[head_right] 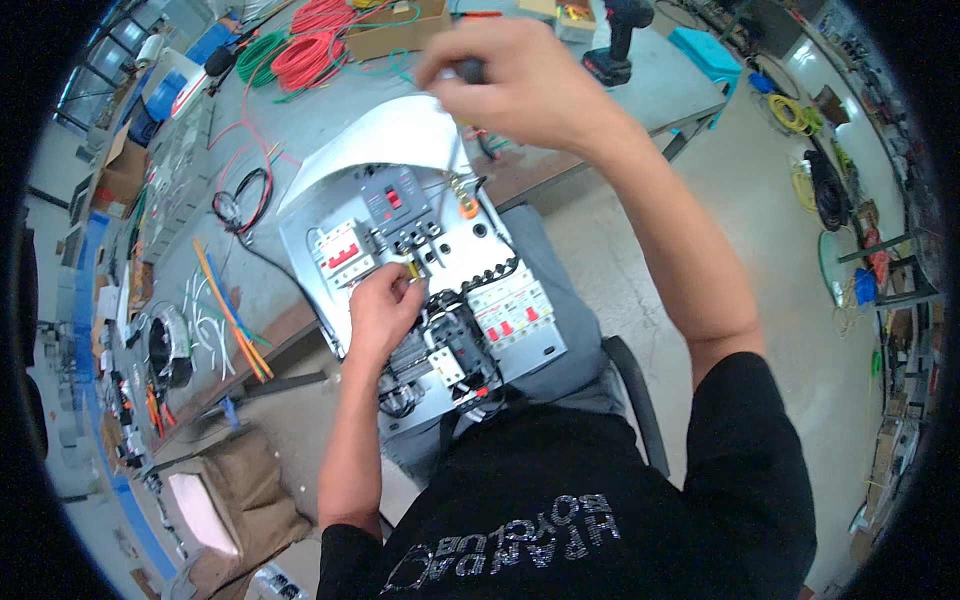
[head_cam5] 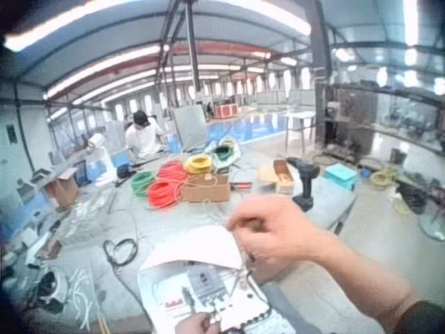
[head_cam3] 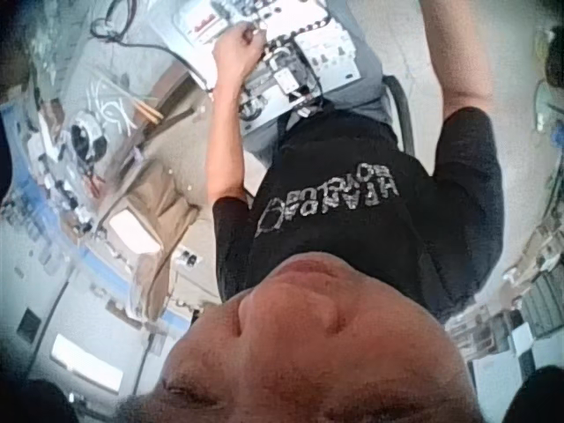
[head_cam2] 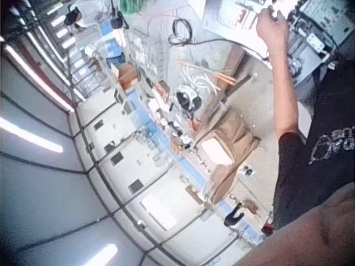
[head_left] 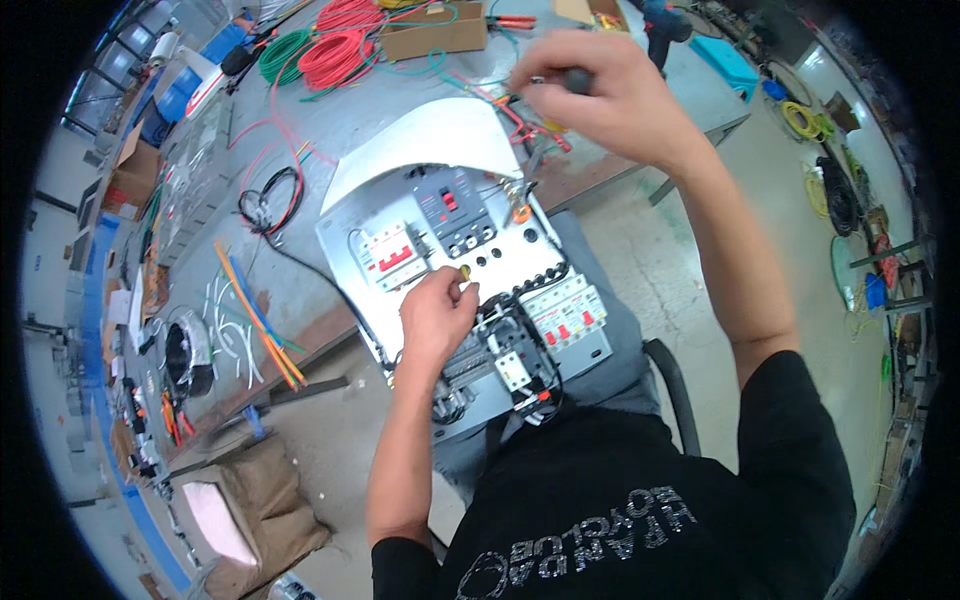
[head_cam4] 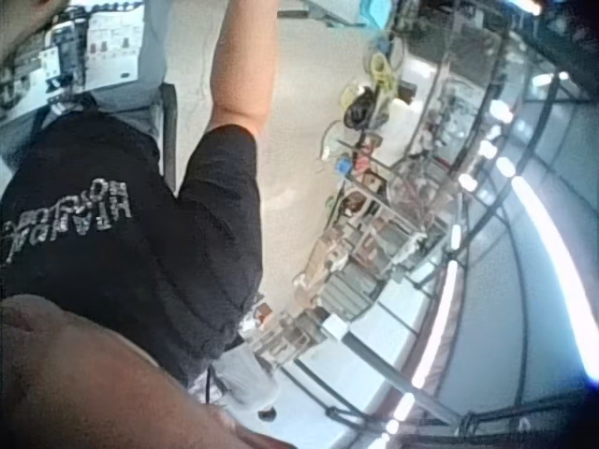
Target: The person strips and twists colored wires, then inserts them into terminals on an electrical panel. They use a screwdriver to tighten the terminal screws and secure the connections. The person repeats this process for multiple wires of different colors.
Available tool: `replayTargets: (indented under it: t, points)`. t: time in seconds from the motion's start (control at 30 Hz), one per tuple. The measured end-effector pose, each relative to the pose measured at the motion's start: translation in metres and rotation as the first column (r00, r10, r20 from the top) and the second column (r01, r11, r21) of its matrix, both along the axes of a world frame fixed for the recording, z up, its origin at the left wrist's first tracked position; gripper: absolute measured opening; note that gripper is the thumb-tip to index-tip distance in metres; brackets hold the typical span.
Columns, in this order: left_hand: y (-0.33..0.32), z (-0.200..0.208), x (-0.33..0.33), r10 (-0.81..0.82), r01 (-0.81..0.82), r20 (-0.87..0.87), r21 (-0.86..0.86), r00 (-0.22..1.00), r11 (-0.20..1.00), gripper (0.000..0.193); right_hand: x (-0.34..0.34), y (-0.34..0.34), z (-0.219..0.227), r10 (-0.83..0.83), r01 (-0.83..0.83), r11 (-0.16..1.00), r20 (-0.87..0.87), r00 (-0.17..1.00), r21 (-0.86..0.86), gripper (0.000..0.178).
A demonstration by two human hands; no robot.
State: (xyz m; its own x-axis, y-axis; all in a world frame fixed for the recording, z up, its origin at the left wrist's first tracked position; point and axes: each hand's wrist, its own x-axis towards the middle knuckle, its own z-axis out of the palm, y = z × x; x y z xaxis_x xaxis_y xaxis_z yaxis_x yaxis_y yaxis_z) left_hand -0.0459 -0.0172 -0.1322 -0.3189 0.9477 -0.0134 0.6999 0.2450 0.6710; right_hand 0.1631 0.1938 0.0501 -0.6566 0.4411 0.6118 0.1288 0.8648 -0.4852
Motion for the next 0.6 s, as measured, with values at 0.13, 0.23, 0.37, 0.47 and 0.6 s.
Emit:
replayTargets:
  t: [0.13, 0.23, 0.37, 0.47, 0.6]
  points:
    - [-0.004, -0.006, -0.005, 0.023, -0.028, 0.09, 0.058, 0.996, 0.998, 0.02, 0.065, 0.041, -0.048, -0.018, 0.064, 0.897, 0.108, 0.994, -0.437, 0.026]
    - [-0.004, 0.003, -0.004, 0.045, -0.062, 0.135, 0.122, 0.99, 0.991, 0.014, 0.079, 0.035, -0.068, -0.026, 0.223, 0.767, 0.319, 0.948, -0.601, 0.033]
    - [-0.004, 0.031, -0.004, 0.036, -0.055, 0.094, 0.21, 0.995, 0.976, 0.01, 0.074, 0.017, -0.072, -0.182, 0.29, 0.772, 0.24, 0.954, -0.565, 0.034]
    - [0.003, 0.045, -0.003, 0.001, -0.021, 0.061, 0.314, 0.998, 0.949, 0.013, 0.051, -0.006, -0.057, -0.168, 0.156, 0.905, 0.003, 0.986, -0.395, 0.034]
    - [0.011, 0.05, -0.007, 0.052, -0.08, 0.087, 0.355, 0.995, 0.932, 0.016, 0.008, -0.034, -0.034, -0.093, 0.095, 0.992, -0.034, 0.995, 0.088, 0.026]
